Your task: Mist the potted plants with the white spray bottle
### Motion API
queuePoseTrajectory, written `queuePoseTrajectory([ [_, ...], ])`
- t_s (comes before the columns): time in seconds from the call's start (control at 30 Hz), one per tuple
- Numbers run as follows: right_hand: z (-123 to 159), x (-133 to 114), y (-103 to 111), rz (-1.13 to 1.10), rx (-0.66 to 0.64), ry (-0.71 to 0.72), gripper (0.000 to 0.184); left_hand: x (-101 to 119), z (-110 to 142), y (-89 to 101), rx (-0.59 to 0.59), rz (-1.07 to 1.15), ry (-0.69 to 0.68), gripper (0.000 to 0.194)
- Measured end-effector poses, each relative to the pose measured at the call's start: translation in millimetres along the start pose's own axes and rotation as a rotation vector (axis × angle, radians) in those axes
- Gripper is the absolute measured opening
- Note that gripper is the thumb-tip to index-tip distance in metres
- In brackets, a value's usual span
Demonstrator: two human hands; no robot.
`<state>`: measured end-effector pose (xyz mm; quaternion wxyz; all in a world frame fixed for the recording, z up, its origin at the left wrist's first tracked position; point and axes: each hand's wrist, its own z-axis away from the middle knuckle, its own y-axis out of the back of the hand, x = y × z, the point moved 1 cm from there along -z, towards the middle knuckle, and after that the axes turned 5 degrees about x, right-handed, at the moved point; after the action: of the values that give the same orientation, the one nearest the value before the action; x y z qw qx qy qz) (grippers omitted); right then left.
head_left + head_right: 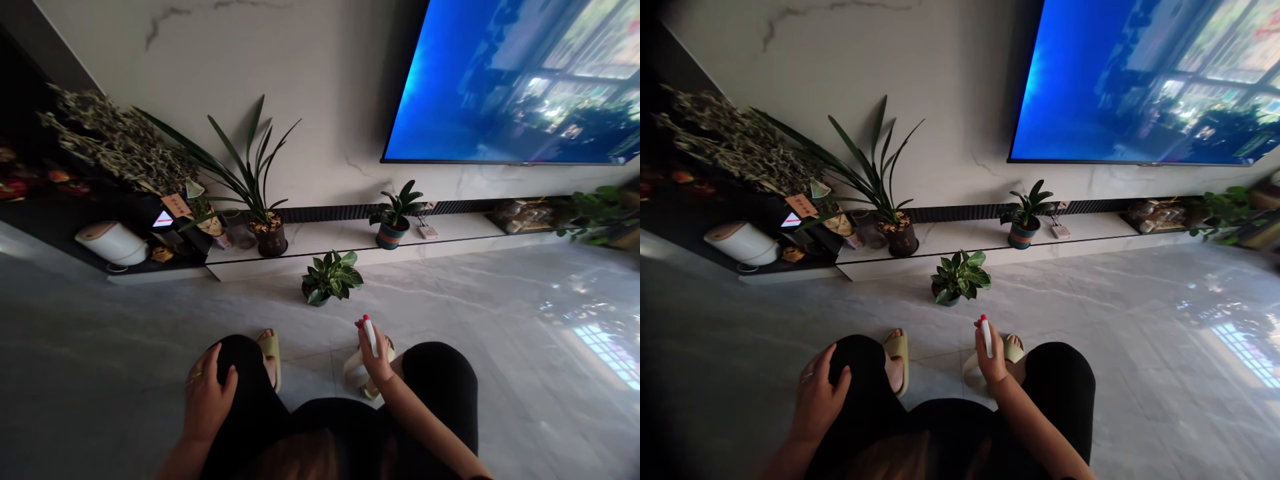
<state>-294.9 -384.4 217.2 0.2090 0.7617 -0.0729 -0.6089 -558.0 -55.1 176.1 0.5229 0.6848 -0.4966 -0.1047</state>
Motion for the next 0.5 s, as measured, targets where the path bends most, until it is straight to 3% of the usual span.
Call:
queuePoseTrajectory([
  [0.37, 1.8, 0.2, 1.4, 0.003, 0.009, 0.007, 0.039, -0.6, 0.6, -0.1, 0.019, 0.001, -0.007, 0.057],
  [0.5, 6.9, 8.1, 0.2, -0.022, -0.032, -0.076, 0.039, 0.2, 0.6, -0.2, 0.016, 0.008, -0.002, 0.057],
])
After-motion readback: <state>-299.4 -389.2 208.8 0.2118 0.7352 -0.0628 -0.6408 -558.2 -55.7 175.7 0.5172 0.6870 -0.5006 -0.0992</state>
